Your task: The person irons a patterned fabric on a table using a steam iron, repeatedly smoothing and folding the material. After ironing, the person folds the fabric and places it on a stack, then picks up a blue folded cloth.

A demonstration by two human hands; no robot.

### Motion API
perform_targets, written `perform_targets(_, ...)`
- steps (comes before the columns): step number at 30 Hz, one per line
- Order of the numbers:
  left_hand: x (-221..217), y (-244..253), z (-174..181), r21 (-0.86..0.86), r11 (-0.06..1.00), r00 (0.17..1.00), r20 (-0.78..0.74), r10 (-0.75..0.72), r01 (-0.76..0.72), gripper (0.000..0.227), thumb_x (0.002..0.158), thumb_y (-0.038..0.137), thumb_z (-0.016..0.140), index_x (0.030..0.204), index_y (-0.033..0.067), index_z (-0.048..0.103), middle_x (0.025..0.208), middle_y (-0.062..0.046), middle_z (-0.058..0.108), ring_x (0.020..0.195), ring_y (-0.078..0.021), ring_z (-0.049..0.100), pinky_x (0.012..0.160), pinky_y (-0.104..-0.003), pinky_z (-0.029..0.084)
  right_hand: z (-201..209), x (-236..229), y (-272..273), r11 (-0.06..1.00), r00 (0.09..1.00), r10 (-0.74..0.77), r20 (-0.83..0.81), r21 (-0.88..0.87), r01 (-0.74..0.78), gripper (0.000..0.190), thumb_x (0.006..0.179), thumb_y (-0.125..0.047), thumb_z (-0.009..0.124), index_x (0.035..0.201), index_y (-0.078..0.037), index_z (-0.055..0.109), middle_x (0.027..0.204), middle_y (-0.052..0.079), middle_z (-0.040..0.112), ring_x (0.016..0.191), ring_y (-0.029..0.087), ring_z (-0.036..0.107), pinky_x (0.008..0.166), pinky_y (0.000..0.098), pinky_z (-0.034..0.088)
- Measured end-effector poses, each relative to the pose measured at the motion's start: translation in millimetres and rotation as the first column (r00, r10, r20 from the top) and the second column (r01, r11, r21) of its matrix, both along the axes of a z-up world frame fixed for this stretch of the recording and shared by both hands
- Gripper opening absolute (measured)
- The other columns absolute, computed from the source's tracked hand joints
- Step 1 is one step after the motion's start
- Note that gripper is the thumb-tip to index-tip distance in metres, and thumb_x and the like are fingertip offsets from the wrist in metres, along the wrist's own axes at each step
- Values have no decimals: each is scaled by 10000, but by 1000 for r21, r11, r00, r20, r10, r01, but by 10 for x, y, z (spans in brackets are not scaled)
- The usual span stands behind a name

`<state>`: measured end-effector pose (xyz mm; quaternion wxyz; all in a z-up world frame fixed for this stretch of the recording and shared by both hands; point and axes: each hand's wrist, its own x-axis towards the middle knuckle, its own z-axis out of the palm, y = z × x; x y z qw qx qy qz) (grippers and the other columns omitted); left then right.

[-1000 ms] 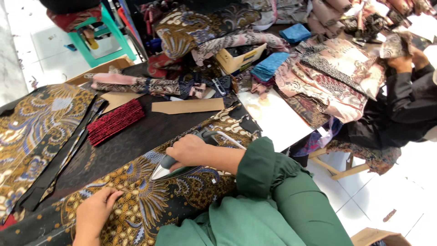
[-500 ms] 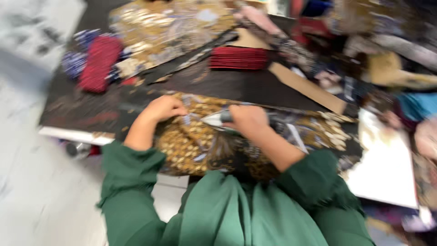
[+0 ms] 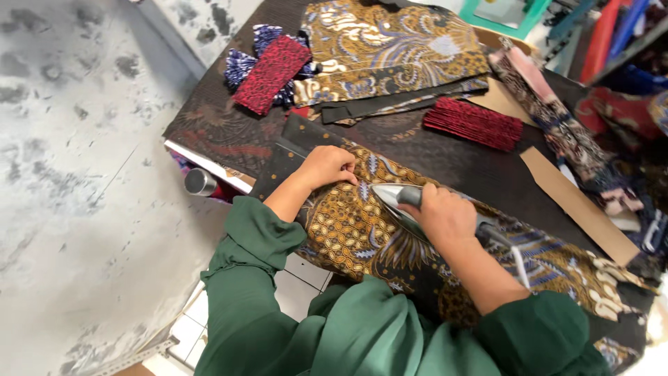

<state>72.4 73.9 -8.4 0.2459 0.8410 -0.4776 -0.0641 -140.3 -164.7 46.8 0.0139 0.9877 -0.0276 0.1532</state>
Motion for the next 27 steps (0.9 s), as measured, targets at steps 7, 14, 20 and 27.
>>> perform_targets(7,221,368,76,16,997,996,31,78,-79,325,690,429,876,779,151,733,768,-12,724,772,-266,695,640,-427,506,3,426,424,997,997,68,-32,26,-67,604,793,-676,732,840,-85,615,722,106,687,608,300,705,571,417,566)
perform_targets(14,596,991,176,186,927,944,7,330,-325,351,849,502,821,854,152,794,799,-81,734,798,-313,686,693,-438,510,94,472,444,997,984,56,-168,55,-47,580,843,-657,707,866,-86,613,729,122,713,620,310,722,545,421,572)
perform_targets(20,749,1245,-8,-78,913,894,-252,371,-401,244,809,351,834,880,121,797,769,-59,735,695,-220,681,660,-369,508,111,615,594,998,989,69,-129,17,-68,576,829,-650,720,832,-87,601,712,111,694,595,297,716,511,401,567)
perform_targets(27,664,1238,-209,-208,781,776,-416,474,-589,239,774,234,900,859,52,769,652,0,626,604,-60,524,567,-256,442,83,1079,1114,998,982,43,-184,56,-33,584,833,-649,722,854,-80,592,689,111,679,588,297,719,495,408,565)
